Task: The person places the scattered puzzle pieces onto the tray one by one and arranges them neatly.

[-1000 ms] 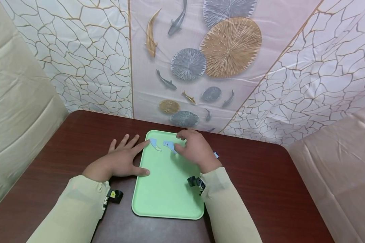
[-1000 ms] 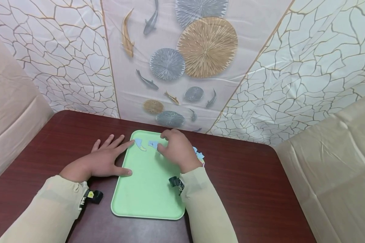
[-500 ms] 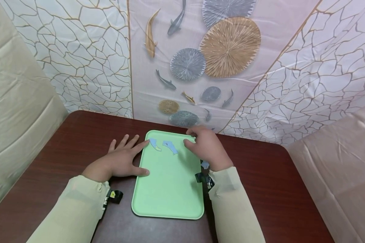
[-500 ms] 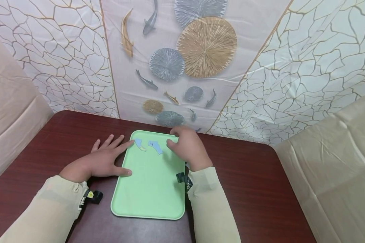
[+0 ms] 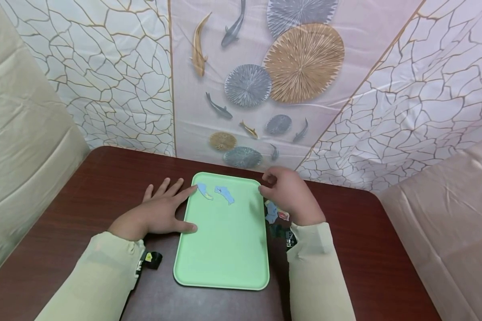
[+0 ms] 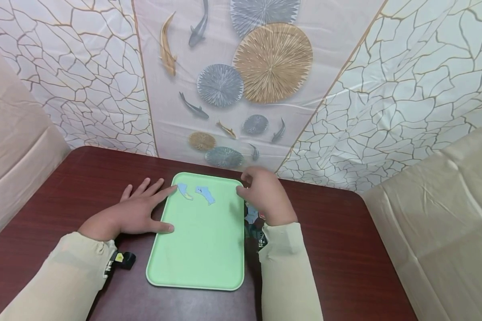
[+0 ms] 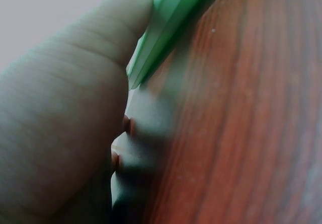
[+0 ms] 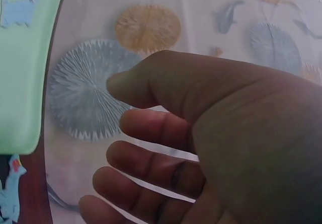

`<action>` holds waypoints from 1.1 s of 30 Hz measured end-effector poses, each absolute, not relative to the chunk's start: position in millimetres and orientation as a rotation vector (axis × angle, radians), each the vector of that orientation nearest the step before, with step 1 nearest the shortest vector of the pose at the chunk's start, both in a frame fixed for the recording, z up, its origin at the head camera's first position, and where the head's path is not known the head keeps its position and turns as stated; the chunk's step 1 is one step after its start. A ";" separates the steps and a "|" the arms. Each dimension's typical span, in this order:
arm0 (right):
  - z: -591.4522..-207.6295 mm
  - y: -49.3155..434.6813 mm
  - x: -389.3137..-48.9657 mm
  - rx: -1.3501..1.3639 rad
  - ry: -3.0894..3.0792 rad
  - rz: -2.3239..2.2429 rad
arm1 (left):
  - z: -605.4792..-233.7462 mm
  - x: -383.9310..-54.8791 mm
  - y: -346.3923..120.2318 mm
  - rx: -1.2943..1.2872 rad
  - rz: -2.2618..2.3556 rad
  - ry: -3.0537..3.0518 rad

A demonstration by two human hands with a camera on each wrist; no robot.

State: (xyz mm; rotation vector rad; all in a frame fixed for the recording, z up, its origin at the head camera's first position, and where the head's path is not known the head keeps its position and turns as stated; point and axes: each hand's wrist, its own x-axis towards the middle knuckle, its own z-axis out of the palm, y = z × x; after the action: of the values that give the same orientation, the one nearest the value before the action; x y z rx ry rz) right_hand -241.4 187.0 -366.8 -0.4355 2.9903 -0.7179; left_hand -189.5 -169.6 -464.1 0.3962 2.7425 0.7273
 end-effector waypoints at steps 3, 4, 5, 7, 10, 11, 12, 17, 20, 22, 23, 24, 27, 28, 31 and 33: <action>-364.9 191.9 -240.3 -0.399 2.978 -0.709 | -463.9 -189.4 -169.6 0.394 0.723 2.744; -364.3 193.4 -240.0 -0.385 2.976 -0.699 | -463.8 -189.4 -169.4 0.393 0.724 2.745; -363.6 194.8 -239.7 -0.373 2.976 -0.684 | -463.7 -189.3 -169.2 0.392 0.724 2.745; -362.3 197.5 -239.3 -0.357 2.970 -0.653 | -463.7 -189.4 -168.9 0.392 0.723 2.748; -360.6 200.7 -239.3 -0.326 2.948 -0.601 | -464.0 -189.6 -168.7 0.391 0.718 2.751; -360.2 201.7 -239.3 -0.327 2.943 -0.578 | -464.1 -189.7 -168.7 0.391 0.715 2.752; -359.9 202.7 -239.4 -0.330 2.937 -0.560 | -464.2 -189.7 -168.6 0.391 0.713 2.753; -359.5 206.6 -240.3 -0.348 2.909 -0.510 | -464.8 -189.8 -168.8 0.387 0.707 2.754; -359.8 209.1 -240.8 -0.323 2.876 -0.521 | -464.8 -189.6 -169.0 0.386 0.708 2.754; -359.9 210.8 -240.1 -0.283 2.832 -0.544 | -465.2 -189.7 -169.2 0.387 0.709 2.755; -360.4 211.7 -239.7 -0.260 2.805 -0.557 | -465.5 -189.8 -169.2 0.387 0.709 2.756; -360.9 212.4 -239.4 -0.237 2.777 -0.568 | -465.7 -189.9 -169.2 0.388 0.708 2.758; -363.2 213.3 -239.0 -0.175 2.701 -0.592 | -466.6 -190.1 -169.3 0.388 0.707 2.760; -364.1 213.3 -239.3 -0.166 2.689 -0.591 | -466.7 -190.2 -169.3 0.388 0.707 2.760; -367.1 212.5 -240.7 -0.147 2.669 -0.581 | -466.4 -190.2 -169.4 0.389 0.708 2.757; -369.9 212.2 -241.5 -0.136 2.665 -0.574 | -466.3 -190.2 -169.5 0.391 0.707 2.757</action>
State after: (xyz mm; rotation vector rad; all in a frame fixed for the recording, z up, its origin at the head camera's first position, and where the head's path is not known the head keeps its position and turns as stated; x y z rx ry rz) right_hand -241.5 212.2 -369.9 -0.1361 2.6650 -0.5738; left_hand -190.2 -169.5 -466.3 0.3906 2.7568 0.7067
